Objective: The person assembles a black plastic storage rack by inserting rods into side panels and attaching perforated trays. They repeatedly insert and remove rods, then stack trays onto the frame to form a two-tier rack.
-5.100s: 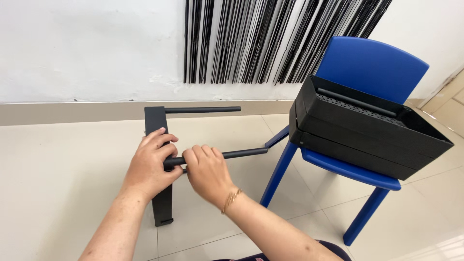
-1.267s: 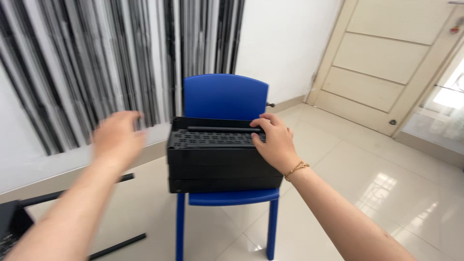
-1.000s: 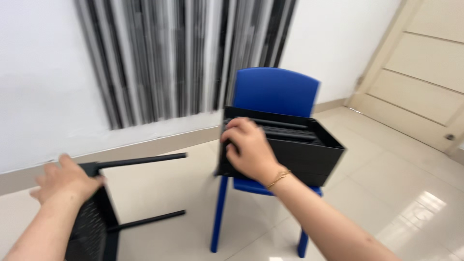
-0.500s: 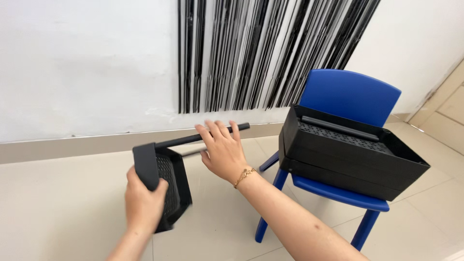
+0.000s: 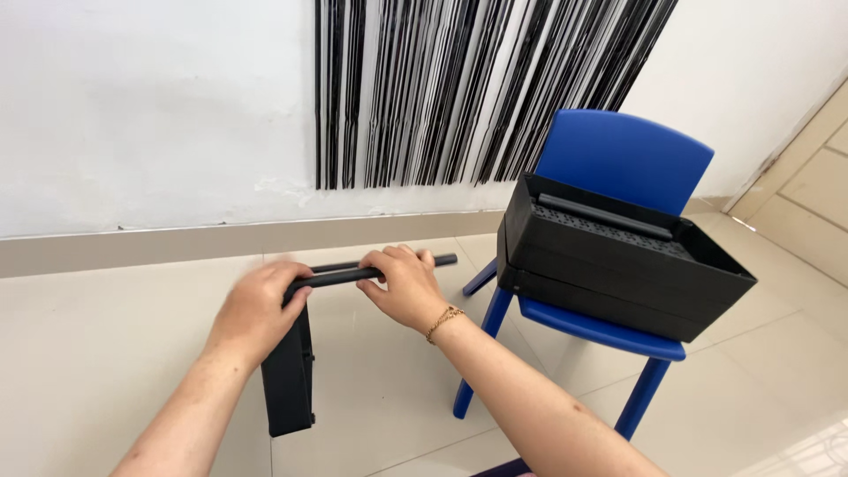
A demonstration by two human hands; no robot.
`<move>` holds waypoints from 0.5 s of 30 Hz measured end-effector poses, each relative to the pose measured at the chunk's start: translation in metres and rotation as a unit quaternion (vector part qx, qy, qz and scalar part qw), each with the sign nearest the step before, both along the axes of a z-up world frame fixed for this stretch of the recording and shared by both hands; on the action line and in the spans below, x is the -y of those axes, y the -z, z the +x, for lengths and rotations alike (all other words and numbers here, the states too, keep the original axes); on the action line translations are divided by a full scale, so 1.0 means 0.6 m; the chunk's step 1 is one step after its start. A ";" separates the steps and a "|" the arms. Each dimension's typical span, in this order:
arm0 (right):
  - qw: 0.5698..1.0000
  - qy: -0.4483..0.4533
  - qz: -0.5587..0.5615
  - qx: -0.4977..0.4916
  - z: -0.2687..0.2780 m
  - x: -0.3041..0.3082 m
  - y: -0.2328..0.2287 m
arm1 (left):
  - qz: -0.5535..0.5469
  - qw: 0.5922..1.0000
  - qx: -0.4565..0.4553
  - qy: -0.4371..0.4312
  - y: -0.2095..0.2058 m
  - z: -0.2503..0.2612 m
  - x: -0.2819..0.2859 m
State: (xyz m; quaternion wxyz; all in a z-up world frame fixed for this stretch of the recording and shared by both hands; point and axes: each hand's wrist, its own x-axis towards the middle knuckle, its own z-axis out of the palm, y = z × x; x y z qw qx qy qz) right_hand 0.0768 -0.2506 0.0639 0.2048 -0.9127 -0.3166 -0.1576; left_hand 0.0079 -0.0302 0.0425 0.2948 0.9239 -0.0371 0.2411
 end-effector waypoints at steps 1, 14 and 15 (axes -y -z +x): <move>1.000 -0.004 0.001 0.014 -0.003 -0.001 0.001 | -0.006 1.000 0.028 0.013 -0.001 0.003 0.004; 0.993 -0.090 -0.023 0.078 0.000 -0.038 0.077 | 0.144 0.987 -0.037 -0.064 0.005 0.010 0.069; 0.996 -0.074 -0.037 0.043 0.002 -0.040 0.077 | 0.138 0.979 -0.120 -0.087 0.008 0.010 0.069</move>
